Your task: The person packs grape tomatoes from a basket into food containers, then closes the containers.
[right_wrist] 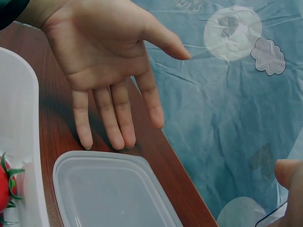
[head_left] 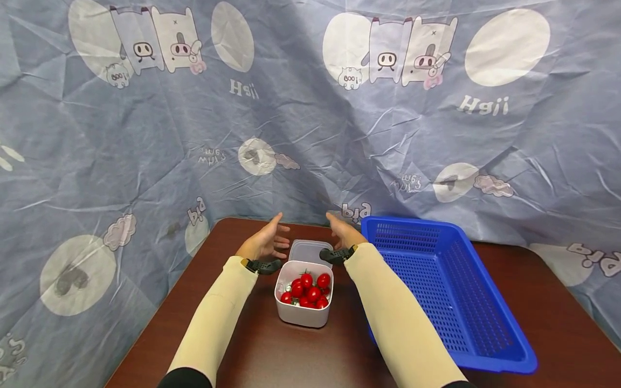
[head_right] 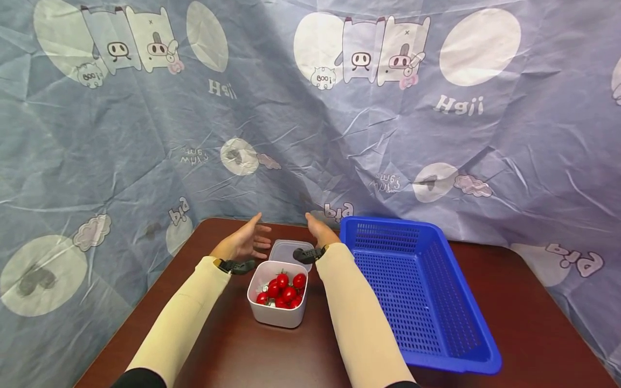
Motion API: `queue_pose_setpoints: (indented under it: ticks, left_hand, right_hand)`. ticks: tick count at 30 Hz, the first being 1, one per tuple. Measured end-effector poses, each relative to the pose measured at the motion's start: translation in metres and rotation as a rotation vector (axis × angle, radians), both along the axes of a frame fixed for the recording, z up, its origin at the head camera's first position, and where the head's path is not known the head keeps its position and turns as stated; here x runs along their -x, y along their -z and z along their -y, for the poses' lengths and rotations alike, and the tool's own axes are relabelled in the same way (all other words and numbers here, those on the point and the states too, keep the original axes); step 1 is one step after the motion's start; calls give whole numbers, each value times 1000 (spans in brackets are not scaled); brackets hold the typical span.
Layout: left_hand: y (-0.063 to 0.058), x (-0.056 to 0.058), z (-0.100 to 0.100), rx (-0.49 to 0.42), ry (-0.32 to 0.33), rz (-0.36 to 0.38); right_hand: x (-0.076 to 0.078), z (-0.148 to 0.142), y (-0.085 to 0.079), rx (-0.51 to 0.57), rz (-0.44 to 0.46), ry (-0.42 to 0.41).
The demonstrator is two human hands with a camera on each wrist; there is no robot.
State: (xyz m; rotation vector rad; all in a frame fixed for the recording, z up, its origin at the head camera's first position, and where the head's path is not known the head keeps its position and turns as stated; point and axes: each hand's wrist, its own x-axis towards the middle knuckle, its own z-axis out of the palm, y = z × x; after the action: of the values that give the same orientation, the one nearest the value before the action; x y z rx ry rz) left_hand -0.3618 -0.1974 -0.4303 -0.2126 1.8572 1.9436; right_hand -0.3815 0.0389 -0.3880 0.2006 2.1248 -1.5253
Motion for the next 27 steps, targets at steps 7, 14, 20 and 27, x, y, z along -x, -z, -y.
queue_pose_setpoints:
  ticks: [7,14,20,27]
  left_hand:
    - [2,2,-6,3,9,29]
    - [1,1,-10,26,0,35]
    - [-2,1,-12,19,-34,50]
    - [-3,1,-13,40,-46,32]
  right_hand:
    - [0,-3,5,41,16,12]
    - [0,-6,4,70,20,30]
    - [-2,-8,0,125,26,85]
    - [-6,-8,-3,209,59,171]
